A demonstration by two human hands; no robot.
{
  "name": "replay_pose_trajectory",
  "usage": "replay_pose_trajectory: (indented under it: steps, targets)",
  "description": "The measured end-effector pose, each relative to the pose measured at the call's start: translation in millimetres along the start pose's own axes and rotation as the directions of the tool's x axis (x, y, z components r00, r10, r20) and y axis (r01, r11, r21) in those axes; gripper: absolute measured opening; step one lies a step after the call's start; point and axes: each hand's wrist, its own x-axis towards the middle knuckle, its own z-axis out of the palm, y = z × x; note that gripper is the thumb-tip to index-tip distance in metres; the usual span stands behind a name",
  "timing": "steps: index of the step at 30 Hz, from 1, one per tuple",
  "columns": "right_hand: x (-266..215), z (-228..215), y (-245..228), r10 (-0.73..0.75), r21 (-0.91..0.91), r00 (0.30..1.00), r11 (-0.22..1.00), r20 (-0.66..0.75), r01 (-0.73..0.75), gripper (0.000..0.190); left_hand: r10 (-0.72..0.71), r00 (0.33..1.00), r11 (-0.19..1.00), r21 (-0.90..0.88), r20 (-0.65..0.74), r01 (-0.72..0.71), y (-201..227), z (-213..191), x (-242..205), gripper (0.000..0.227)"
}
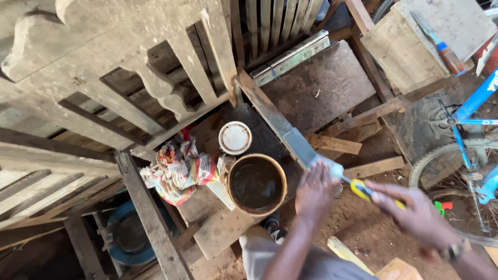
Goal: The person uses a putty knife to scoop dark liquid from a container and spreads it onto a wooden chair armrest. They repeatedly dip the tool and apply the liquid along the length of the armrest, occasionally wiping excess from the tool.
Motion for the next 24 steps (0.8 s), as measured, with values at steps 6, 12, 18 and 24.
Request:
replay_pose_trajectory:
  steps: [6,12,18,24]
  targets:
    - [-3.4,24.6,-0.9,0.207,0.080,0.978,0.976,-0.028,-0.204,0.038,0.003,0.986,1.000,0.014,0.166,-0.005,-2.6,-3.5,4.4,0.070]
    - [88.5,30.6,-41.3,0.060,0.289,0.998,0.956,-0.014,-0.053,0.044,0.037,0.996,0.996,0.085,-0.082,-0.030,-79.9,-14.2,75.6,0.052]
    - [-7.2,29.4,20.0,0.014,0.109,0.993,0.994,-0.113,-0.001,0.042,0.110,0.986,0.992,0.055,0.124,-0.117,-6.3,10.3,0.7,0.031]
    - [32.9,32.2,6.9,-0.065,0.138,0.991,0.987,-0.113,0.081,0.042,-0.020,0.995,0.980,-0.197,-0.101,-0.001,-32.0,18.4,32.7,0.054]
